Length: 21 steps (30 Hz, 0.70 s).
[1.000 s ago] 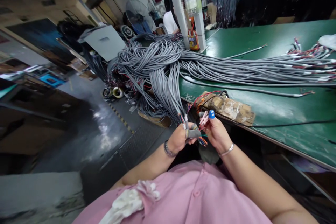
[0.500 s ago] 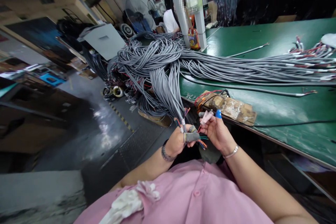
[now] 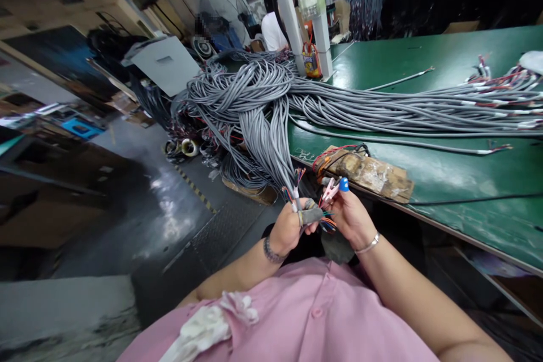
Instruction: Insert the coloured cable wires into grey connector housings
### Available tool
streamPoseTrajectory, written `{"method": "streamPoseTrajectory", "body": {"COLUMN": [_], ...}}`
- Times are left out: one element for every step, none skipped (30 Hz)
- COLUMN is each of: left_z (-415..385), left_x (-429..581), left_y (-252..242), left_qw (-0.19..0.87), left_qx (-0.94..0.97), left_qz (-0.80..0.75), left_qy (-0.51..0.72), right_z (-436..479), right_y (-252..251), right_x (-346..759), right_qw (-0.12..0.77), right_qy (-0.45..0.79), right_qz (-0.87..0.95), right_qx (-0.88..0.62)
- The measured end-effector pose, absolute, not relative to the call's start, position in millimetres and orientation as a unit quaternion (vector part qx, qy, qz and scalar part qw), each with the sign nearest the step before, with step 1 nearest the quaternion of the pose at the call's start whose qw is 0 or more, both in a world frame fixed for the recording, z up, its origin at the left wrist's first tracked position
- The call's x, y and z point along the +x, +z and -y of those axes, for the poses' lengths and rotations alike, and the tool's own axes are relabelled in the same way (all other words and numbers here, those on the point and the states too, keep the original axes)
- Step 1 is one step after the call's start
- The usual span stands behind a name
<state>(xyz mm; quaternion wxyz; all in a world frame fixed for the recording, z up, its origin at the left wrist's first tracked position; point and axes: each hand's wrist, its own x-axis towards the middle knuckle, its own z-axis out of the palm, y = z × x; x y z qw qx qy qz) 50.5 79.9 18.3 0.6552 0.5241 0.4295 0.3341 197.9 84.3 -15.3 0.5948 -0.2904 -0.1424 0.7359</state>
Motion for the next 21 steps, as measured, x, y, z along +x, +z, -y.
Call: {"method": "streamPoseTrajectory", "body": {"left_z": [-79.9,-79.8,-79.7,-79.4,-79.1,-78.7,-78.2,-77.7,-77.0,-76.2,-75.3,-74.2,-72.9,-71.5,-70.0,-68.5,-67.1,-65.8,-64.7,-63.7,-62.9], "left_x": [50.7,50.9,51.0,51.1,51.1,51.1,50.8,50.5,49.9,49.1,48.1,47.0,45.8,44.7,43.7,43.1,42.8,43.1,43.8,45.0,46.6], "left_y": [17.9,17.6,17.4,17.3,17.4,17.8,18.3,18.9,19.5,20.0,20.3,20.4,20.3,20.0,19.4,18.6,17.7,16.6,15.4,14.2,13.2], "left_qw": [0.653,0.651,0.649,0.648,0.647,0.645,0.643,0.642,0.642,0.642,0.643,0.644,0.644,0.643,0.64,0.636,0.631,0.625,0.62,0.614,0.607], "left_qx": [0.525,0.527,0.53,0.532,0.533,0.533,0.533,0.532,0.533,0.533,0.533,0.533,0.533,0.534,0.536,0.539,0.541,0.541,0.54,0.538,0.537], "left_qz": [-0.432,-0.435,-0.436,-0.437,-0.439,-0.44,-0.441,-0.442,-0.441,-0.44,-0.438,-0.436,-0.435,-0.434,-0.433,-0.431,-0.429,-0.427,-0.426,-0.426,-0.428], "left_qy": [0.332,0.33,0.327,0.325,0.325,0.326,0.328,0.33,0.331,0.332,0.332,0.332,0.333,0.335,0.339,0.346,0.355,0.366,0.378,0.39,0.399], "right_z": [-84.7,-84.8,-84.7,-84.5,-84.1,-83.5,-83.0,-82.4,-81.9,-81.4,-81.0,-80.7,-80.4,-80.3,-80.1,-79.9,-79.7,-79.4,-79.0,-78.7,-78.3], "right_y": [-15.8,-16.3,-16.8,-17.3,-17.6,-17.7,-17.6,-17.3,-16.9,-16.4,-16.0,-15.7,-15.4,-15.1,-14.8,-14.5,-14.0,-13.5,-13.1,-12.8,-12.8], "right_x": [197.5,197.0,196.6,196.2,196.0,195.8,195.9,196.2,196.7,197.3,198.0,198.7,199.4,200.0,200.4,200.8,200.9,201.0,201.0,200.9,200.8], "right_qw": [0.598,0.601,0.603,0.602,0.599,0.594,0.589,0.586,0.585,0.586,0.587,0.587,0.586,0.584,0.584,0.584,0.583,0.582,0.582,0.583,0.585], "right_qy": [0.734,0.732,0.73,0.731,0.734,0.739,0.744,0.748,0.75,0.751,0.751,0.752,0.754,0.756,0.757,0.756,0.755,0.753,0.751,0.747,0.743], "right_qz": [0.14,0.138,0.137,0.138,0.138,0.139,0.14,0.142,0.144,0.145,0.146,0.146,0.146,0.146,0.146,0.149,0.152,0.156,0.159,0.162,0.164], "right_qx": [-0.29,-0.29,-0.29,-0.29,-0.288,-0.286,-0.282,-0.278,-0.273,-0.269,-0.266,-0.263,-0.26,-0.257,-0.255,-0.256,-0.259,-0.264,-0.27,-0.276,-0.281]}}
